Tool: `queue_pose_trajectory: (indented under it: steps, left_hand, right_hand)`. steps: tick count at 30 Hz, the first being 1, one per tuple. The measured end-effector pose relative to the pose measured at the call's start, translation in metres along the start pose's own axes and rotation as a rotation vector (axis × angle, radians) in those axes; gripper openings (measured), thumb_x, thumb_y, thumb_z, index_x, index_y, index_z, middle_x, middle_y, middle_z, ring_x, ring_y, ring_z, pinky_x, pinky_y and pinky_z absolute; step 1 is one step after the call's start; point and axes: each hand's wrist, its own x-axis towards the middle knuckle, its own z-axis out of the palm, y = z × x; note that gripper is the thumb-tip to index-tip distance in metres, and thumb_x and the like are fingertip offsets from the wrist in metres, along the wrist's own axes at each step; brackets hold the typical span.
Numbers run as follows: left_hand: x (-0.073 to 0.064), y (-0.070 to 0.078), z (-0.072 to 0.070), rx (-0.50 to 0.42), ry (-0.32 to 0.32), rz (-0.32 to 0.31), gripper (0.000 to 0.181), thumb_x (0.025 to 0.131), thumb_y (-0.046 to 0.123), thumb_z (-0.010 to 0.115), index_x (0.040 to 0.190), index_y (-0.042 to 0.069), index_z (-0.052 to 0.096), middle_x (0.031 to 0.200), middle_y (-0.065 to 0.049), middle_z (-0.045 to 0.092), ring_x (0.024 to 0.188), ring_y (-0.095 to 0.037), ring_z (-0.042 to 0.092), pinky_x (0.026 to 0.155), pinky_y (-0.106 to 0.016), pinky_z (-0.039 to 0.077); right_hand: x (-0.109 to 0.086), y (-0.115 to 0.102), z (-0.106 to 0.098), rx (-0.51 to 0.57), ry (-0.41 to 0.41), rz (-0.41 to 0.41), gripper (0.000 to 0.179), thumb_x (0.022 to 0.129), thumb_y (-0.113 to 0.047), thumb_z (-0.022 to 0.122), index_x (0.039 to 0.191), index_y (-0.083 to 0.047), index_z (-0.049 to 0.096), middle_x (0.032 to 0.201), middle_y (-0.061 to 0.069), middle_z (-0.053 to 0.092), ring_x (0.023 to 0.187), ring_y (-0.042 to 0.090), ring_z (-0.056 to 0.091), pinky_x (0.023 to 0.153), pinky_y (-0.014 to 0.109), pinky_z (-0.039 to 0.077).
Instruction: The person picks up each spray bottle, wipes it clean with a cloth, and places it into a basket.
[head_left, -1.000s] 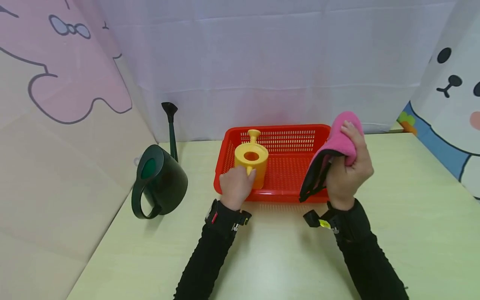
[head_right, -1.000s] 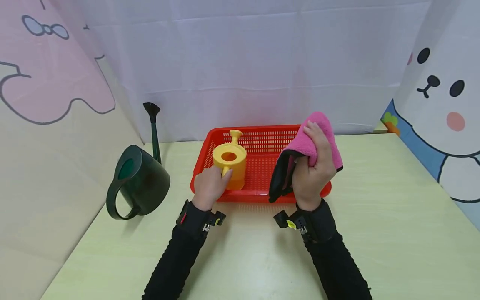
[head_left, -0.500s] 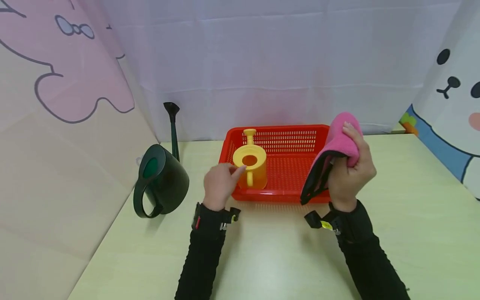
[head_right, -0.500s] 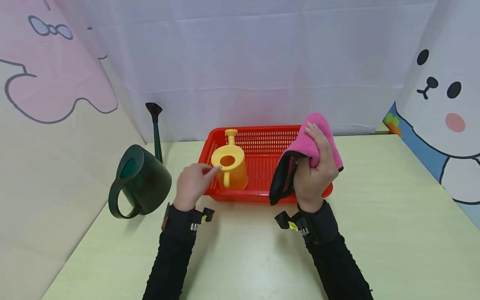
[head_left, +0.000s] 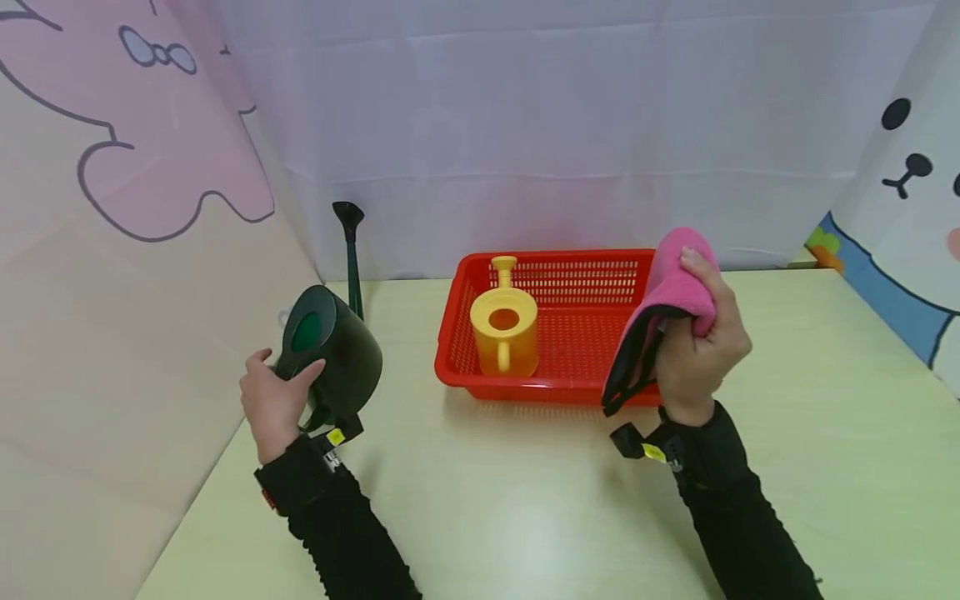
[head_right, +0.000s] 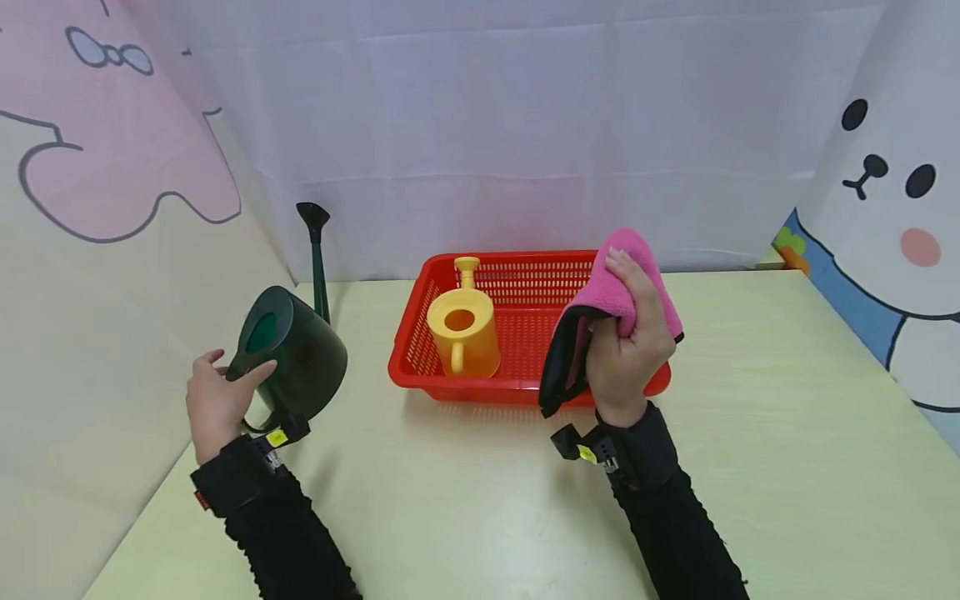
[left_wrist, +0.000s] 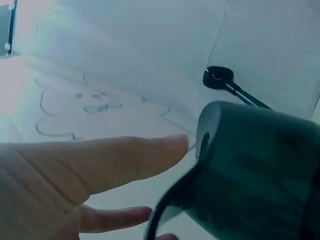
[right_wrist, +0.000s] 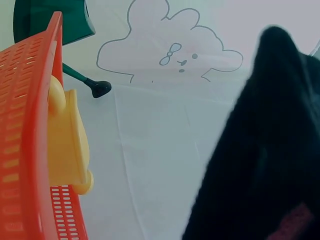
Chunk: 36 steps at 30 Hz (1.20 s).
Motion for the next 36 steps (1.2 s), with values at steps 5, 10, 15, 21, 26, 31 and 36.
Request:
queue_pose_trajectory:
  steps: [5, 10, 15, 21, 26, 31, 36]
  left_hand:
    - [0.015, -0.029, -0.007, -0.035, -0.291, -0.073, 0.055, 0.088, 0.040, 0.055, 0.115, -0.006, 0.039, 0.097, -0.015, 0.054, 0.093, -0.032, 0.046, 0.082, -0.051, 0.036]
    - [0.026, -0.042, -0.008, -0.311, -0.286, -0.096, 0.039, 0.083, 0.048, 0.059, 0.083, 0.010, 0.049, 0.059, 0.008, 0.042, 0.065, -0.013, 0.042, 0.073, -0.035, 0.026]
    - [0.027, -0.042, 0.003, -0.459, -0.049, -0.133, 0.037, 0.073, 0.046, 0.071, 0.074, 0.013, 0.055, 0.065, 0.004, 0.037, 0.073, -0.016, 0.036, 0.069, -0.034, 0.024]
    - [0.025, -0.036, 0.004, -0.616, 0.115, -0.133, 0.029, 0.067, 0.038, 0.079, 0.064, 0.016, 0.060, 0.069, 0.002, 0.038, 0.077, -0.015, 0.033, 0.063, -0.030, 0.024]
    - [0.014, -0.022, -0.007, -0.843, 0.167, -0.042, 0.022, 0.067, 0.024, 0.081, 0.067, 0.010, 0.064, 0.060, 0.003, 0.042, 0.064, -0.015, 0.035, 0.052, -0.023, 0.026]
    - [0.002, -0.006, -0.017, -1.109, 0.160, 0.115, 0.017, 0.070, 0.010, 0.078, 0.074, -0.001, 0.065, 0.053, -0.001, 0.040, 0.045, -0.014, 0.030, 0.043, -0.021, 0.022]
    - [-0.011, 0.012, -0.019, -1.387, -0.021, 0.337, 0.006, 0.080, -0.003, 0.064, 0.079, -0.008, 0.063, 0.051, -0.003, 0.035, 0.041, -0.014, 0.021, 0.041, -0.023, 0.008]
  right_hand:
    - [-0.002, 0.005, 0.000, 0.021, -0.015, -0.020, 0.019, 0.082, 0.001, 0.053, 0.095, 0.007, 0.065, 0.094, 0.013, 0.070, 0.076, 0.005, 0.054, 0.069, 0.017, 0.033]
    - [-0.002, 0.007, 0.000, 0.025, -0.021, -0.023, 0.019, 0.082, 0.001, 0.054, 0.096, 0.006, 0.066, 0.094, 0.011, 0.070, 0.077, 0.006, 0.055, 0.069, 0.017, 0.034]
    - [-0.004, 0.008, 0.000, 0.024, -0.025, -0.024, 0.019, 0.082, 0.001, 0.054, 0.096, 0.007, 0.066, 0.094, 0.013, 0.070, 0.075, 0.004, 0.053, 0.068, 0.017, 0.031]
    - [-0.004, 0.008, 0.001, 0.005, -0.026, -0.026, 0.019, 0.082, 0.000, 0.054, 0.096, 0.006, 0.066, 0.093, 0.014, 0.070, 0.076, 0.003, 0.055, 0.068, 0.016, 0.032]
    - [-0.004, 0.007, 0.000, 0.003, -0.016, -0.025, 0.019, 0.082, 0.001, 0.053, 0.095, 0.006, 0.066, 0.091, 0.013, 0.070, 0.074, 0.003, 0.054, 0.068, 0.016, 0.032]
    - [-0.002, 0.005, -0.001, 0.001, 0.001, -0.019, 0.019, 0.081, 0.001, 0.053, 0.094, 0.006, 0.067, 0.091, 0.014, 0.070, 0.080, 0.006, 0.061, 0.068, 0.016, 0.033]
    - [0.000, 0.000, -0.002, 0.030, 0.001, -0.013, 0.019, 0.082, 0.002, 0.053, 0.094, 0.008, 0.066, 0.094, 0.013, 0.070, 0.084, 0.009, 0.064, 0.066, 0.017, 0.030]
